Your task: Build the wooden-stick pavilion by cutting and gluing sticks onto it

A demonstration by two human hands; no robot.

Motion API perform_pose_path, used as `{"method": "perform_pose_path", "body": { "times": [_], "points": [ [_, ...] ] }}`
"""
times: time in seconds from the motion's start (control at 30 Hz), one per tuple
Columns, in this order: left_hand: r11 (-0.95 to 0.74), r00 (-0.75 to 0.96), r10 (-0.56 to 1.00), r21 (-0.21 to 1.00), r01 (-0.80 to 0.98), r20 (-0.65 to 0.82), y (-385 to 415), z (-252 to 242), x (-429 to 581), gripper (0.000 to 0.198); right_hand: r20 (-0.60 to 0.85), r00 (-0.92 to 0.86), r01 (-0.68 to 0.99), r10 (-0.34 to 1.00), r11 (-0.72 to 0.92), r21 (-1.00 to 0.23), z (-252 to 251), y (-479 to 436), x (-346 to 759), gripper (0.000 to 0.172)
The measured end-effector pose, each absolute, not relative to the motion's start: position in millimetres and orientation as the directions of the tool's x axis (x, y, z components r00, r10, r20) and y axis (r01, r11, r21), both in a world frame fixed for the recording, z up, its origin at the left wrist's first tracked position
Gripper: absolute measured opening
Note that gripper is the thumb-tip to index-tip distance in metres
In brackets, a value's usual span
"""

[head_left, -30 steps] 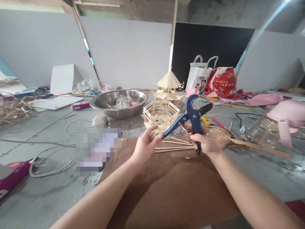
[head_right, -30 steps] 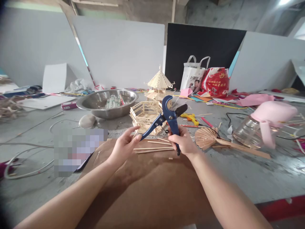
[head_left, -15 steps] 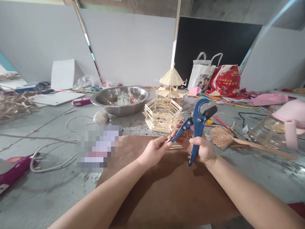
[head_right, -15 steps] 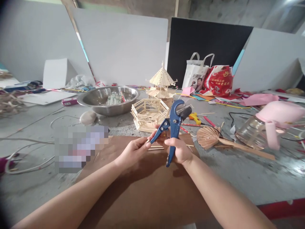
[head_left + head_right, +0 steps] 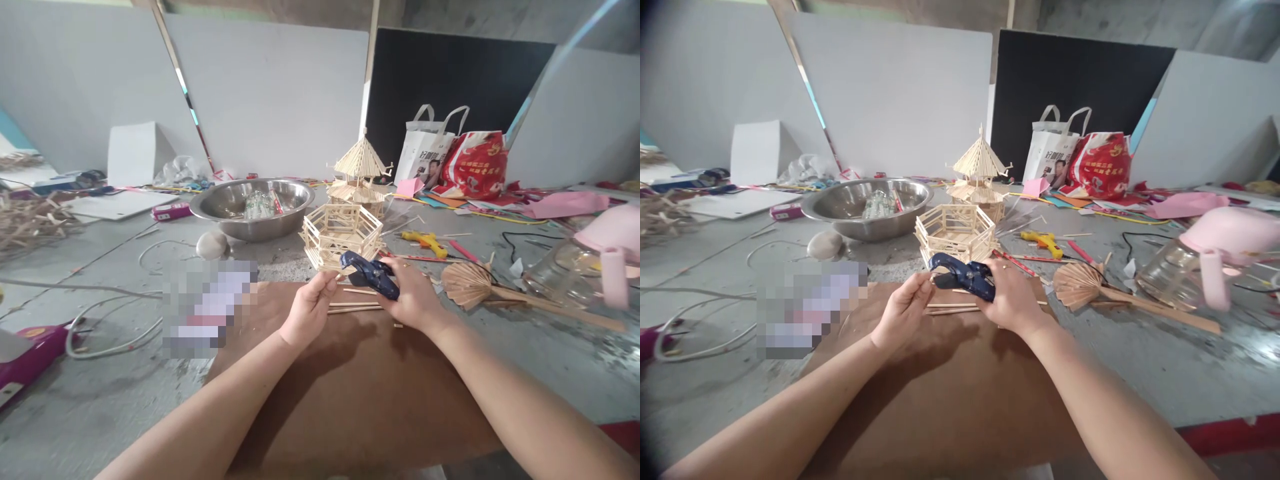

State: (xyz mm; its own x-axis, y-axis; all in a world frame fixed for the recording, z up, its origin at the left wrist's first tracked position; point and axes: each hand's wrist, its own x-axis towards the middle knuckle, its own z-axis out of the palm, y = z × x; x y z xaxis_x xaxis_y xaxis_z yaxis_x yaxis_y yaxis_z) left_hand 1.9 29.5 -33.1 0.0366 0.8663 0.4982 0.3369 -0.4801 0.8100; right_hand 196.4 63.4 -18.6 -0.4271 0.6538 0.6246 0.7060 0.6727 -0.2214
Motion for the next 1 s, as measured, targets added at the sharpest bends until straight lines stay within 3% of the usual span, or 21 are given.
{"method": "perform_pose_path", "body": {
  "times": [0.23,0.77,1.0],
  "points": [
    [-0.529,0.137,0.845,0.769,0.360,0.517,25.8,-27.4,2.0,0.025,0.537,-0.487,0.741,0.688,0.651,-0.162,-17.4,61.9,194.6,0.044],
    [-0.551,0.198,0.833,0.741,0.385,0.516,26.0,-27.0,0.2,0.033,0.402,-0.492,0.758,0.772,0.607,-0.238,-12.4,59.5,193.3,0.043],
    [-0.517,0.207,0.855,0.752,0.408,0.476,25.2,-25.2,0.3,0.034,0.387,-0.497,0.792,0.777,0.588,-0.165,-7.2,58.0,193.9,0.039]
  ]
}}
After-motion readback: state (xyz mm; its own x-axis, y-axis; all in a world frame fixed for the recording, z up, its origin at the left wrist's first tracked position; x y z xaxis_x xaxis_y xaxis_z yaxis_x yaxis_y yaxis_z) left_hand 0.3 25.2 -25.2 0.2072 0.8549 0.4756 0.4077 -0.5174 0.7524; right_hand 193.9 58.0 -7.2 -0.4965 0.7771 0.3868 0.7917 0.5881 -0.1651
